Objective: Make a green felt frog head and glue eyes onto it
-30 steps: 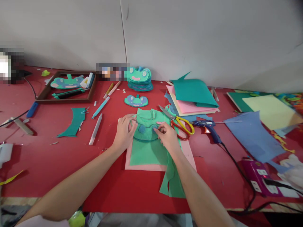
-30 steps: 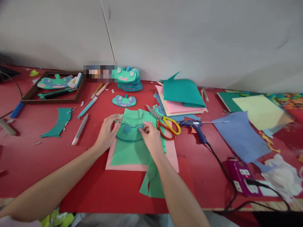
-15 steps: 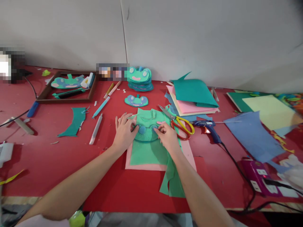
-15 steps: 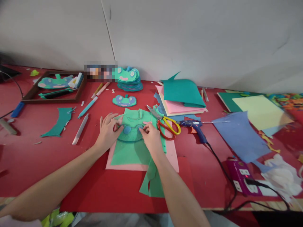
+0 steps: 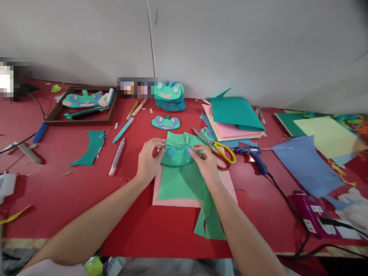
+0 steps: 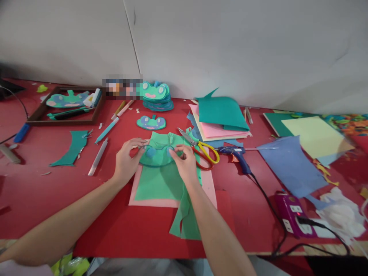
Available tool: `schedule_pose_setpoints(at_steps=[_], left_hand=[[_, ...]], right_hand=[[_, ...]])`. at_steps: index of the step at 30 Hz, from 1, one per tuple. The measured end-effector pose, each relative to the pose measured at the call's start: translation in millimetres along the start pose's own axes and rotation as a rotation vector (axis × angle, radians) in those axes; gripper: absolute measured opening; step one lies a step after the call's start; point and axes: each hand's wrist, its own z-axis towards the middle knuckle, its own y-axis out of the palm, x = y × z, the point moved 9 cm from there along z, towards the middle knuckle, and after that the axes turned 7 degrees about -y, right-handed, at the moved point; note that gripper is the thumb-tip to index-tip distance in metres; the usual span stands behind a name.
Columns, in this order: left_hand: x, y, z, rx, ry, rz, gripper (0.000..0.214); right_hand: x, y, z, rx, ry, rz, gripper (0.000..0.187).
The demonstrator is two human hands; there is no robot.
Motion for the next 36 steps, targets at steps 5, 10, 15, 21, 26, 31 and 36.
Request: schedule_pose_setpoints(at_steps=[5,10,15,21,26,31,36], left_hand=[[-13.8,-4.3,-2.6,0.041,-0.163,-0.129,0.014],[-2.9,12.2,-8.9,-0.180,-0.109,-0.351,0.029],[6.0,63.0,-37.5,-0.814,-0.237,-0.548,0.034],[-2.5,68.9,-30.9,-0.777,-0.325,-0.586,0.036],[-15.4,65.2,-26.0,-0.646,-0.461,-0.639,0.033],[-19.5,65.7,-26.4,-0.635,-0.507,-0.660,0.035],[-22.0,68.8,-27.8,-0.661,-0.506,-0.642,0.034]], right_hand=[[2.2,12.6,-4.8,-0.113,0.087,0.031,0.029],[-2.1,-14.6,-3.4,0.161,0.102,0.152,0.031],[1.0,-32.2,-0.3,0.331,0.080,0.272,0.032],[-1.1,-10.4,-2.3,0.128,0.090,0.147,0.031],[-12.5,-2.7,-6.1,0.055,0.013,0.011,0.029],[-8.5,-3.2,-3.6,0.050,0.026,0.068,0.029],[-4.2,-3.1,-1.9,0.043,0.052,0.130,0.029]])
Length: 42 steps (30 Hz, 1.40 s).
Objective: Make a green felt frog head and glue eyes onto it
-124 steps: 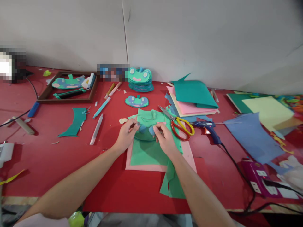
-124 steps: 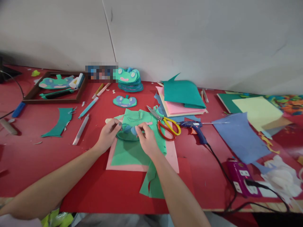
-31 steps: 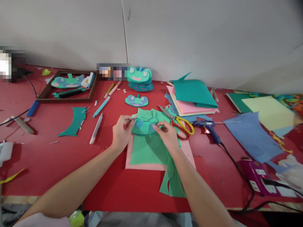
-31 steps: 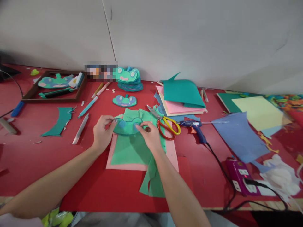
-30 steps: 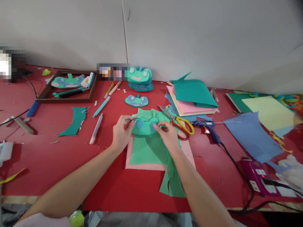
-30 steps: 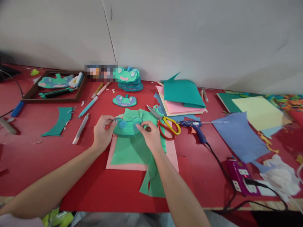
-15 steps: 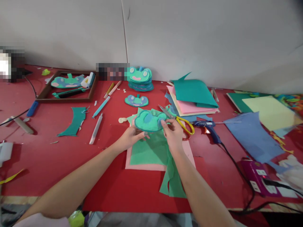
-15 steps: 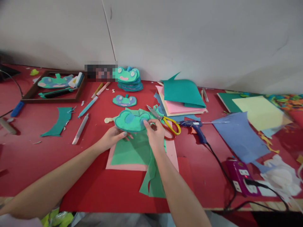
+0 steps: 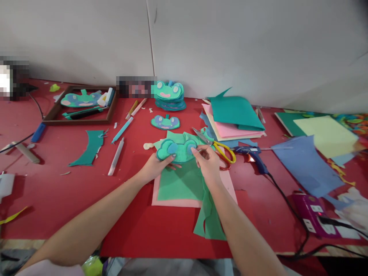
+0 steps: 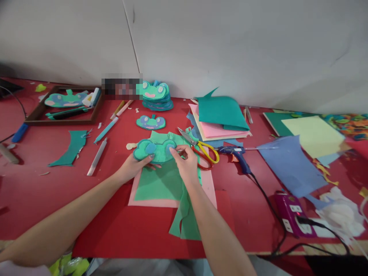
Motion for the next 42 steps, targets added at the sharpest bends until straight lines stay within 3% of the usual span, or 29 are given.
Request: schedule_pose_setpoints(at_steps=[19,27,32,38,42], left_hand=[[-7.7,2.8,-0.1,-0.040,-0.081,0.030,0.037],[-4.3,4.0,-0.7,-0.026,-0.083,0.011,0.039],[-6.7,1.9,-0.1,-0.020,-0.078,0.028,0.038],[-6.0,-0.1,0.3,-0.026,-0.050,0.033,0.035],[-4.5,1.0,-0.5,-0.034,-0.045,0.049,0.035]], right_hand=[[-13.0,-8.2,2.0,0.062,-0.097,-0.144,0.027],[-12.5,-6.7,2.3,0.077,-0.100,-0.016,0.039],[-11.8,-3.4,0.9,0.032,-0.082,-0.040,0.036],[-0.1,13.0,-2.1,-0.110,-0.022,-0.029,0.030],[1.1,14.3,-2.4,-0.098,-0.008,-0.031,0.032]])
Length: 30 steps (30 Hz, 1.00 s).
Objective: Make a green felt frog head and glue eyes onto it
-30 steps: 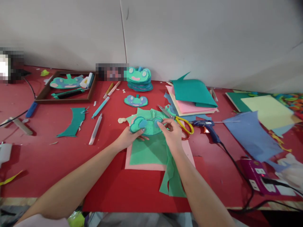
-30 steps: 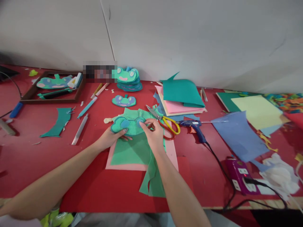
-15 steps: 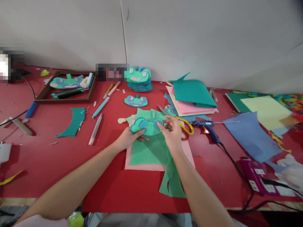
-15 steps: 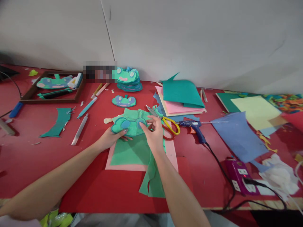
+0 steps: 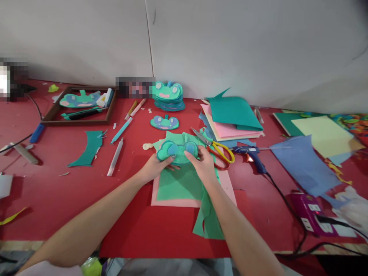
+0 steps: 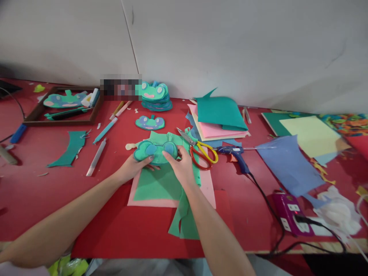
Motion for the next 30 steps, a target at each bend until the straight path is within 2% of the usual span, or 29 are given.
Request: schedule_pose_setpoints(at_steps=[14,24,30], left_hand=[[-2.1,2.1,-0.2,-0.003,-0.035,0.014,0.040],[-1.2,2.8,-0.9,-0.003,-0.036,-0.005,0.038],[0.4,2.9,-0.6,0.009,-0.040,-0.005,0.039]], right_hand=[[-4.5,-5.8,-1.1,-0.018,-0.011,-0.117,0.035],[-1.4,-3.6,-2.9,0.004,0.029,0.027,0.038],[-4.7,-1.4,-5.9,-0.002,0.061,0.030,0.037]])
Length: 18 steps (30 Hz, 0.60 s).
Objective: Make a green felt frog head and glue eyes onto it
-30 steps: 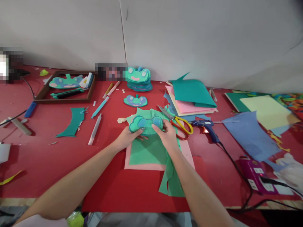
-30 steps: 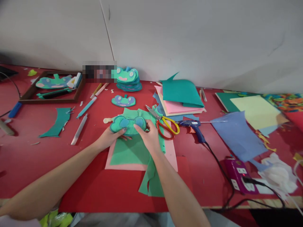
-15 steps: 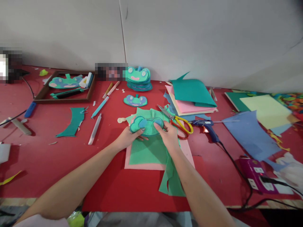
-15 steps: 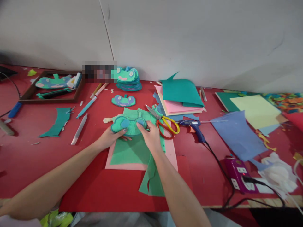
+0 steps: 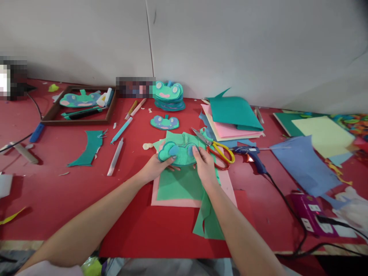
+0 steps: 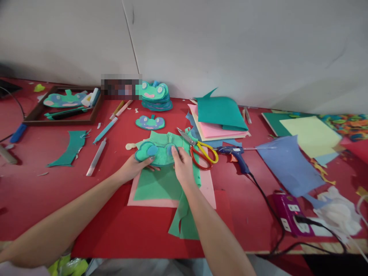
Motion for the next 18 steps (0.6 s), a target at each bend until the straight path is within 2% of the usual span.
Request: schedule_pose_setpoints(at_steps=[13,18], left_hand=[[-0.4,-2.5,-0.3,0.010,0.016,0.021,0.038],[1.5,-3.2,-0.6,0.008,0.013,-0.012,0.039]], right_hand=[[-4.5,0.2,-1.0,0.011,-0.019,-0.008,0.028],[-3.6,9.3,-0.4,-0.081,-0.029,0.067,0.025]])
